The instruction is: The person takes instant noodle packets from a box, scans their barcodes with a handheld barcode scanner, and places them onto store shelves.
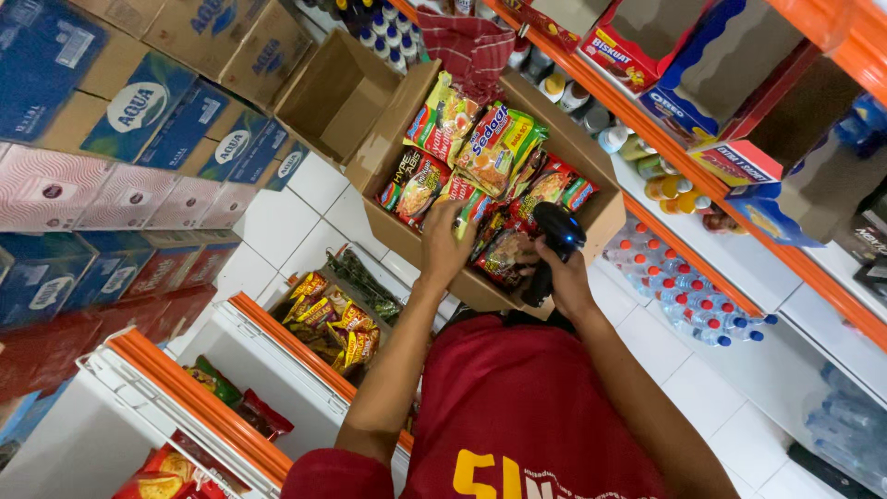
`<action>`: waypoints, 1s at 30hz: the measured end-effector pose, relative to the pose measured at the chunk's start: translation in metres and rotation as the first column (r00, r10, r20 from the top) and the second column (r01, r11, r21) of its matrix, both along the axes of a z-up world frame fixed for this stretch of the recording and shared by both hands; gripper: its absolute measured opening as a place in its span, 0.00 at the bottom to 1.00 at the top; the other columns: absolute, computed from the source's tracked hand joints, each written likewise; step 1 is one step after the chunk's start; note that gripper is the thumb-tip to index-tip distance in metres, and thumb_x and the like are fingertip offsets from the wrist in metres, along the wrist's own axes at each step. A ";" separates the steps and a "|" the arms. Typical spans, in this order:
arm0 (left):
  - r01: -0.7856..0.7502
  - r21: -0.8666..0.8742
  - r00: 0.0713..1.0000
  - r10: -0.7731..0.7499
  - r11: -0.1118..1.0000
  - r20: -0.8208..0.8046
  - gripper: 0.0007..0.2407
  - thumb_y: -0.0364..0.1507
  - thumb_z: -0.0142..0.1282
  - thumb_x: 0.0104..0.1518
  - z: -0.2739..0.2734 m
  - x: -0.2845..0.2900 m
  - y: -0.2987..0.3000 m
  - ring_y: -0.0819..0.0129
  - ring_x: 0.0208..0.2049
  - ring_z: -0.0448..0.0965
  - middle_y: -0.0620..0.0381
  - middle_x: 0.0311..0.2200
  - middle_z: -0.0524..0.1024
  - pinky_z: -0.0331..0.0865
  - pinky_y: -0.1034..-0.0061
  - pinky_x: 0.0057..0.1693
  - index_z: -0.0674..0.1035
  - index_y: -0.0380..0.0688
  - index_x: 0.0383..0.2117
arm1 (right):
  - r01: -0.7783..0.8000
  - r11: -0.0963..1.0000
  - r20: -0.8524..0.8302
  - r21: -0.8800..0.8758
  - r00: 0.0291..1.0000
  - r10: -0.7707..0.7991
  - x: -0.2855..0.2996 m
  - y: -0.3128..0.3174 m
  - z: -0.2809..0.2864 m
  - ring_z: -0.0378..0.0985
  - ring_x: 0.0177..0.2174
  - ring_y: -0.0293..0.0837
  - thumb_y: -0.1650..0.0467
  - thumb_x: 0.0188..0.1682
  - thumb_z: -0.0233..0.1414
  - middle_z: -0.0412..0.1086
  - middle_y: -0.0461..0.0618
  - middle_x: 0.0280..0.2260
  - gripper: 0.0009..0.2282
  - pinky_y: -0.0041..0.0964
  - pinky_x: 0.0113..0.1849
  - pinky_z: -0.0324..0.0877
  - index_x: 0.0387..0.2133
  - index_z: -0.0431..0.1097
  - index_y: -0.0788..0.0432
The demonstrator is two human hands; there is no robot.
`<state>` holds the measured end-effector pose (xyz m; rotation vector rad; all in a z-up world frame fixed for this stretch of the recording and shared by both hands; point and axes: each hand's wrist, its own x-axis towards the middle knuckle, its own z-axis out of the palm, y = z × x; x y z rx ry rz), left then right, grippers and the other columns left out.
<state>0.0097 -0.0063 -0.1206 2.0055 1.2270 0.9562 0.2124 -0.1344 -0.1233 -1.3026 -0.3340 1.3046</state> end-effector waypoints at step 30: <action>0.351 -0.739 0.603 0.465 0.575 0.648 0.13 0.32 0.59 0.60 0.002 0.002 0.004 0.72 0.39 0.79 0.55 0.43 0.80 0.72 0.77 0.46 0.78 0.40 0.48 | -0.058 0.994 -0.135 -0.089 0.990 0.045 0.016 0.008 0.006 0.81 0.37 0.49 0.67 0.55 0.53 0.77 0.61 0.44 0.16 0.44 0.37 0.78 0.50 0.65 0.67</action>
